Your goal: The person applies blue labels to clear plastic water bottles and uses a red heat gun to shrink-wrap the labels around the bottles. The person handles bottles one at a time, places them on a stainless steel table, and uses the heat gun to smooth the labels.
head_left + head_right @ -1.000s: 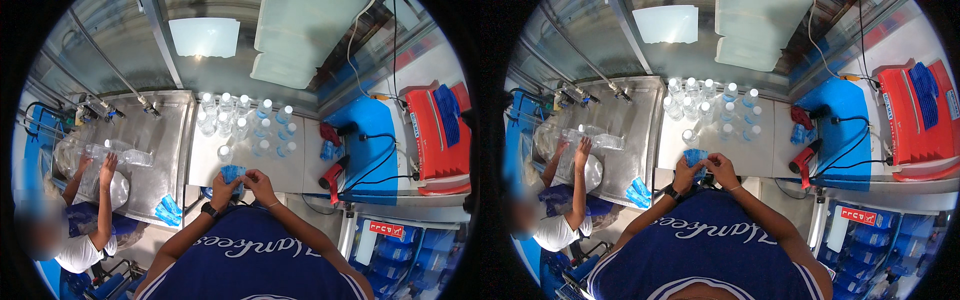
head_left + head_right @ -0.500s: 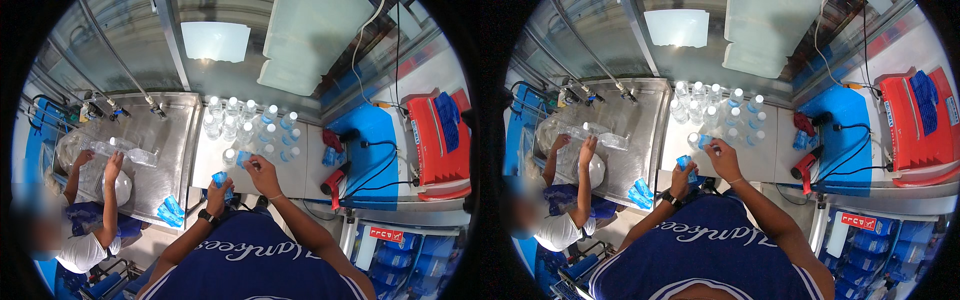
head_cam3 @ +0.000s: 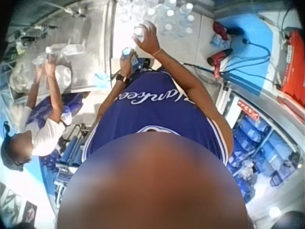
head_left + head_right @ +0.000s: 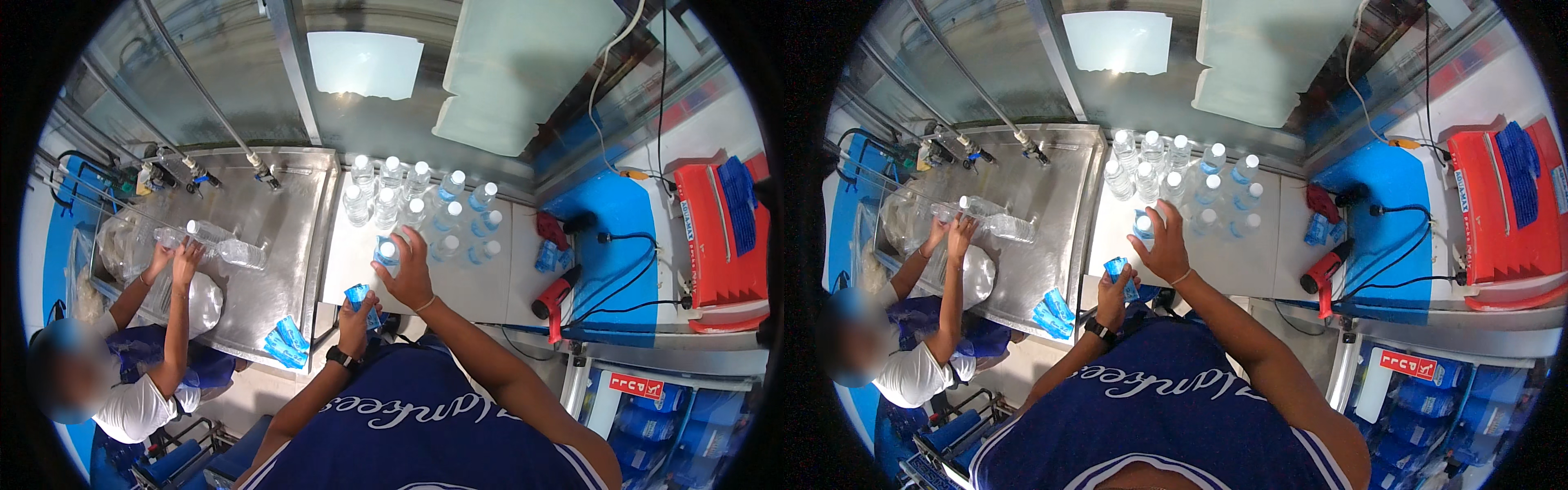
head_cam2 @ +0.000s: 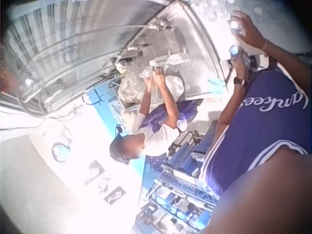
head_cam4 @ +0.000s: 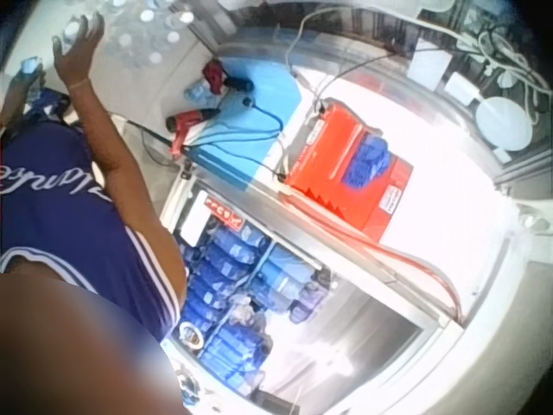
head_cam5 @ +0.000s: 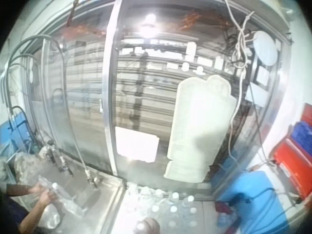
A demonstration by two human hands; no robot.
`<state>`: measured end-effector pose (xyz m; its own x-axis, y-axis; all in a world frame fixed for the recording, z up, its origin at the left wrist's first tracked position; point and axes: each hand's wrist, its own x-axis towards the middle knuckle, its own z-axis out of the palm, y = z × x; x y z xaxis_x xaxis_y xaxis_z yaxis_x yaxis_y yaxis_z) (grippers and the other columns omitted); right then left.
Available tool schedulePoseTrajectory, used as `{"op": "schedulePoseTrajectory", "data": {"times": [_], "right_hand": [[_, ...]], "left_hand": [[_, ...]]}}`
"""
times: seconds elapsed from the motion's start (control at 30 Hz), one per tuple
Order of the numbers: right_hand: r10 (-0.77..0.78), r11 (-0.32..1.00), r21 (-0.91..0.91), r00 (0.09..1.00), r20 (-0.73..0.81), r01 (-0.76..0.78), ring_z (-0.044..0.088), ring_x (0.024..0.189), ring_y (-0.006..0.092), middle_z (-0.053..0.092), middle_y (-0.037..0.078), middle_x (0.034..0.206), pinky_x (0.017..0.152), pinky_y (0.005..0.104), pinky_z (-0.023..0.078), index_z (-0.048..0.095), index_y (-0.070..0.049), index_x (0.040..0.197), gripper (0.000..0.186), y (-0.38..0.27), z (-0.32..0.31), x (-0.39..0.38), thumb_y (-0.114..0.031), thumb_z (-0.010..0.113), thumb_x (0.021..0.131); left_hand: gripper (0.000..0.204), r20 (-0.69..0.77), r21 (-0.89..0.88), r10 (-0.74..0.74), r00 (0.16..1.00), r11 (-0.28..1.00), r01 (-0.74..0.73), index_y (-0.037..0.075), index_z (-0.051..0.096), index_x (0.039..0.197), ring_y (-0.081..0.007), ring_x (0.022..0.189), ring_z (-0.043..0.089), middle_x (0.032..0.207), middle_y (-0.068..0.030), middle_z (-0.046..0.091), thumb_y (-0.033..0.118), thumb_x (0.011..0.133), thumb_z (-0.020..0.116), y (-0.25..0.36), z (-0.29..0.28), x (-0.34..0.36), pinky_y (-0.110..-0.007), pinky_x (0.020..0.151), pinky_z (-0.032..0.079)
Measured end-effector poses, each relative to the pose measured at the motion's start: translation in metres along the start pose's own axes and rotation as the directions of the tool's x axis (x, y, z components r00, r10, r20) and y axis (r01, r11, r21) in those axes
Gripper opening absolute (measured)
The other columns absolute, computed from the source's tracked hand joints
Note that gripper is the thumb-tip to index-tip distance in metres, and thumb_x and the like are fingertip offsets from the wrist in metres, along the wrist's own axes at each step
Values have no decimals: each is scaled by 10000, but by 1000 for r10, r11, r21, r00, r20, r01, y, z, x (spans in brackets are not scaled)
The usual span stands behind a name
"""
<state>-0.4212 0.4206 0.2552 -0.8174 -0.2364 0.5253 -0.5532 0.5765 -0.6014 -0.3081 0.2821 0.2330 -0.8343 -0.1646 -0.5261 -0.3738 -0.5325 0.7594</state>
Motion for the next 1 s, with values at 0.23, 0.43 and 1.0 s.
{"op": "schedulePoseTrajectory", "data": {"times": [0.23, 0.43, 1.0], "right_hand": [[159, 977, 147, 987, -15, -155, 501, 1325, 438, 494, 261, 1426, 1105, 473, 445, 411, 0, 1477, 769, 7, 19, -9, -261, 818, 880], [249, 960, 105, 963, 102, -259, 568, 1303, 390, 535, 245, 1438, 1106, 446, 467, 364, -8, 1537, 921, 28, 31, -35, -255, 886, 820], [594, 803, 131, 799, -96, -581, 526, 1342, 448, 523, 291, 1468, 1155, 473, 415, 381, 31, 1540, 850, 61, 59, -54, -229, 819, 859]], "left_hand": [[294, 2, 2, 23, 1000, 1000, -23, 75, 610, 1129, -142, 853, 691, 960, -53, 699, 298, 997, 749, -1, -6, 4, -287, 765, 581], [311, -12, 9, 35, 999, 999, -35, 70, 610, 1126, -141, 834, 688, 953, -54, 696, 308, 991, 757, -3, -9, 4, -292, 755, 583], [339, 142, -117, 32, 989, 993, -15, -1, 521, 1315, -272, 1066, 728, 1231, -192, 701, 41, 1004, 650, -1, 1, 14, -391, 921, 611]]}}
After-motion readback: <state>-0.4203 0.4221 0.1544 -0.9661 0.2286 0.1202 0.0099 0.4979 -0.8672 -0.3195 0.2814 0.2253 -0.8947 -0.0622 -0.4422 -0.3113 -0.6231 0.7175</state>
